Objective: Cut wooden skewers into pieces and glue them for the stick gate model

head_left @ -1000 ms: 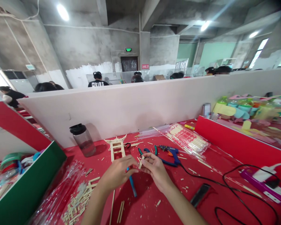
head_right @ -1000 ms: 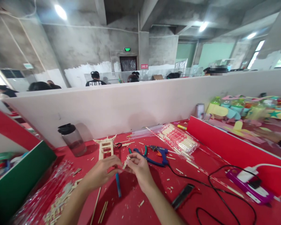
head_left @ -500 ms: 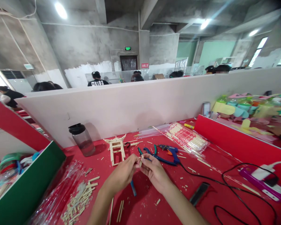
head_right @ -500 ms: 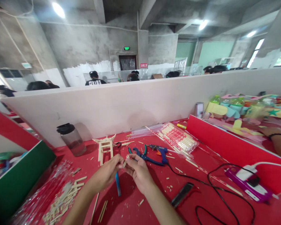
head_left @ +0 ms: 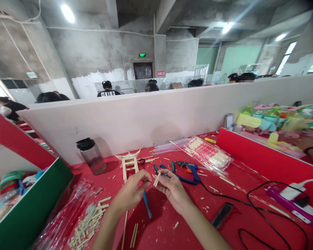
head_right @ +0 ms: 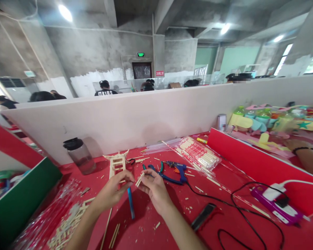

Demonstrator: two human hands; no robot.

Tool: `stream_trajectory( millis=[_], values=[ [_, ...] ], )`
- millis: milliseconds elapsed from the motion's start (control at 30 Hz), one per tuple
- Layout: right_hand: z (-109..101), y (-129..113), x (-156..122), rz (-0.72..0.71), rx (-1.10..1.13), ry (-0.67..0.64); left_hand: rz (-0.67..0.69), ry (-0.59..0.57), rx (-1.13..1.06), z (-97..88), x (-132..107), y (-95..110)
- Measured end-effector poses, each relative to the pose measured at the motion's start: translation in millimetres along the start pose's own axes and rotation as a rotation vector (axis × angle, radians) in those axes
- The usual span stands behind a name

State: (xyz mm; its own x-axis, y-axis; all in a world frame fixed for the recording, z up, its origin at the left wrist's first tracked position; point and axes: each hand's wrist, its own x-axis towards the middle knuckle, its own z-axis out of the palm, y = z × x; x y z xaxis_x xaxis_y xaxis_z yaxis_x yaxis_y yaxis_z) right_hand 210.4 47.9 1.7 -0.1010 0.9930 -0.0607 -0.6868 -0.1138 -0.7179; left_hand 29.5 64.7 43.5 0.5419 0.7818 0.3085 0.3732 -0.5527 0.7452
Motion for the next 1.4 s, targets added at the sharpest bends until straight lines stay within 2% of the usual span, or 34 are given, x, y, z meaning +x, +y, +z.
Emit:
stream_trajectory(
  millis=[200, 433, 633, 733, 933, 1100, 1400],
  values=[
    [1, 1, -1, -0.013, -0.005, -0.004, -0.006, -0.034, 0.054, 2.5, 0, 5],
    [3, 1, -1, -0.01, -0.027, 0.003, 0.067, -0.11, 0.184, 5.4, -2, 9],
    [2, 3, 0, -0.056, -0.057, 0.041, 0.08, -0.159, 0.245, 3.2, -4, 9],
    [-1, 2, 3, -0.089, -0.046, 0.074, 0.083, -0.124, 0.234, -2.2, -5, 8],
    [-2, -3, 5, -0.093, -0.136, 0.099, -0.044, -0.01, 0.166, -6.6, -2, 1],
    [-2, 0, 5, -0.094, -0.203, 0.083, -0.034, -0.055, 0.119, -3.8, -2, 0],
    [-1, -1, 2, -0.079, -0.337, -0.024, -0.021, -0.153, 0.266, 2.4, -3, 2]
  ],
)
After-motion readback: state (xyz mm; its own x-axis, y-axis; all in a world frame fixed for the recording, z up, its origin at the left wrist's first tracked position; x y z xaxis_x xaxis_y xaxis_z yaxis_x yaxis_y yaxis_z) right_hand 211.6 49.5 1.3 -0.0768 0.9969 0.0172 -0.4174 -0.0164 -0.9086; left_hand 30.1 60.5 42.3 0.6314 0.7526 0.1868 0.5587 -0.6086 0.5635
